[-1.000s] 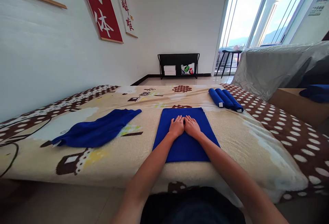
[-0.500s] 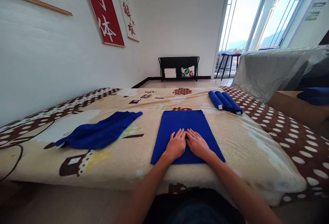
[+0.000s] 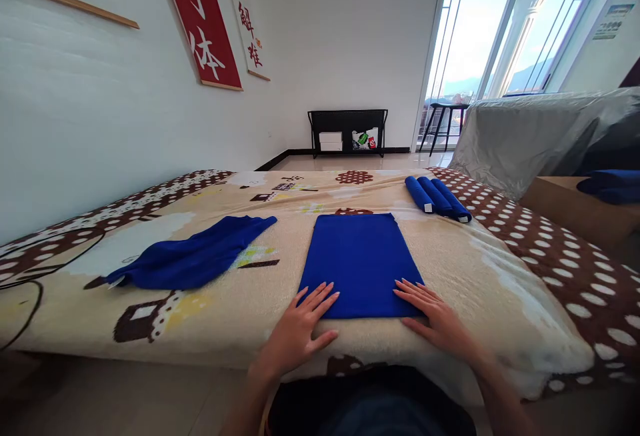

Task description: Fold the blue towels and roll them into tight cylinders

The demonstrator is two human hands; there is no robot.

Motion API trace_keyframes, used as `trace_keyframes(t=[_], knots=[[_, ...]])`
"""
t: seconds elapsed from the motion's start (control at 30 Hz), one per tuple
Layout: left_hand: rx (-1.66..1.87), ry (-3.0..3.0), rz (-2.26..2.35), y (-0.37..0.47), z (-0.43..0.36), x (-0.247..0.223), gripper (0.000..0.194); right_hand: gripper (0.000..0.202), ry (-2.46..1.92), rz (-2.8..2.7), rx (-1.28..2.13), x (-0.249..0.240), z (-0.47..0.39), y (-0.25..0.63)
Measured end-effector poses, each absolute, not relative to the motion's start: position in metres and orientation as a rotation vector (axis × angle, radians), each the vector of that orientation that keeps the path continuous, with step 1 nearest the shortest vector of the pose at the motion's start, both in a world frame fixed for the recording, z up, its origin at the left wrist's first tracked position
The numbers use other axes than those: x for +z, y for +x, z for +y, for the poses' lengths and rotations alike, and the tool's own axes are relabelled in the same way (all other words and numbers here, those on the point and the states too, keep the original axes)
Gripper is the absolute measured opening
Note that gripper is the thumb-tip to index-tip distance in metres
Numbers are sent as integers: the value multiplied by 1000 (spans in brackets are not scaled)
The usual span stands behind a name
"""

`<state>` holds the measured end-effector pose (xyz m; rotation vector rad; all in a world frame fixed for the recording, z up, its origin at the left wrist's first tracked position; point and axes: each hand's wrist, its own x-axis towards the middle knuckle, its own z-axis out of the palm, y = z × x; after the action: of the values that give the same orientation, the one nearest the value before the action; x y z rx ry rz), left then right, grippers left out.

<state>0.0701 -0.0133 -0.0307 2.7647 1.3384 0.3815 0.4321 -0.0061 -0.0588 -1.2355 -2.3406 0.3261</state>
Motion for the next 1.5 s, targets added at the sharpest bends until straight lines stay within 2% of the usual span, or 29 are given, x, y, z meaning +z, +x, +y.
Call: trace_keyframes(t=[0.17, 0.27, 0.43, 0.63, 0.9, 1.2, 1.5], knots=[[551, 2693, 1376, 23, -12, -34, 55, 47, -1203, -2286, 599, -53, -6, 456], [696, 2686, 1365, 11, -8, -41, 48, 52, -1185, -2229, 676, -55, -6, 462], [845, 2707, 1340, 10, -5, -48, 38, 44, -1206, -2065, 661, -62, -7, 465], [861, 2755, 1323, 9, -8, -48, 40, 37, -1183, -2021, 600, -71, -5, 469], [1012, 2720, 1258, 1, -2, -53, 29, 30, -1256, -1907, 575, -75, -6, 469], [850, 2616, 1303, -4, -10, -40, 25, 30, -1204, -1964, 506, -79, -12, 476], [865, 2327, 1359, 5, -30, -19, 21, 29, -1235, -1940, 671, -58, -29, 477]])
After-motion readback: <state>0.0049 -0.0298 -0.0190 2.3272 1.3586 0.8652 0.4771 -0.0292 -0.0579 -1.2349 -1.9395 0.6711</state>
